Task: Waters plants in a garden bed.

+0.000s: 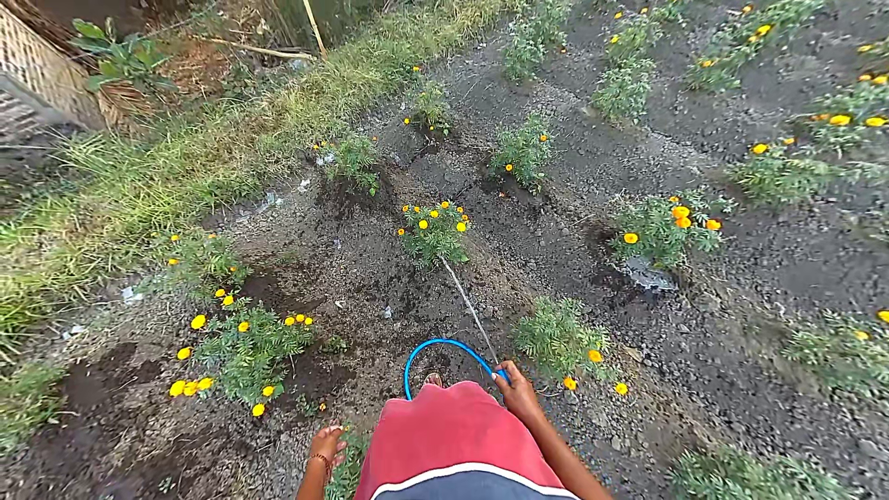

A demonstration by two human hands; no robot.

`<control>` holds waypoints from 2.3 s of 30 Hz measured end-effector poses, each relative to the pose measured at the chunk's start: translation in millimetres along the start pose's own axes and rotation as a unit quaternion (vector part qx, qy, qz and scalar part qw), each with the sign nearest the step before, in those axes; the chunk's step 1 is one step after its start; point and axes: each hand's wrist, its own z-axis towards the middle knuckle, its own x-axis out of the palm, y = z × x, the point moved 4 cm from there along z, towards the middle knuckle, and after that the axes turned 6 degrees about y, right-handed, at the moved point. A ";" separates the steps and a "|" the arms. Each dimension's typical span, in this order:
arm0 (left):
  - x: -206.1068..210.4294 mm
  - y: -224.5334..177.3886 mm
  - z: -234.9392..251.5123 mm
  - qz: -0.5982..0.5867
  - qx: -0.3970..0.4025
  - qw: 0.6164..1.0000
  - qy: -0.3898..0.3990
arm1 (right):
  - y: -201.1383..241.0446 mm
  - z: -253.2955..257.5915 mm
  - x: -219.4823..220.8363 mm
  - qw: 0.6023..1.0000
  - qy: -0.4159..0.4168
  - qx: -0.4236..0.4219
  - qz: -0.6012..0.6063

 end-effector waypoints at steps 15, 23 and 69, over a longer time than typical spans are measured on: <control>-1.6 2.9 -2.9 0.000 0.000 1.000 -0.008 | 9.0 4.4 3.0 0.999 0.013 -0.035 -0.014; -1.6 3.4 1.1 -0.007 0.000 1.000 -0.009 | 14.9 2.9 2.6 0.999 0.016 -0.038 -0.011; 6.3 -15.6 1.2 0.016 0.001 1.000 0.003 | -42.3 -3.4 -3.2 0.998 -0.001 0.052 0.021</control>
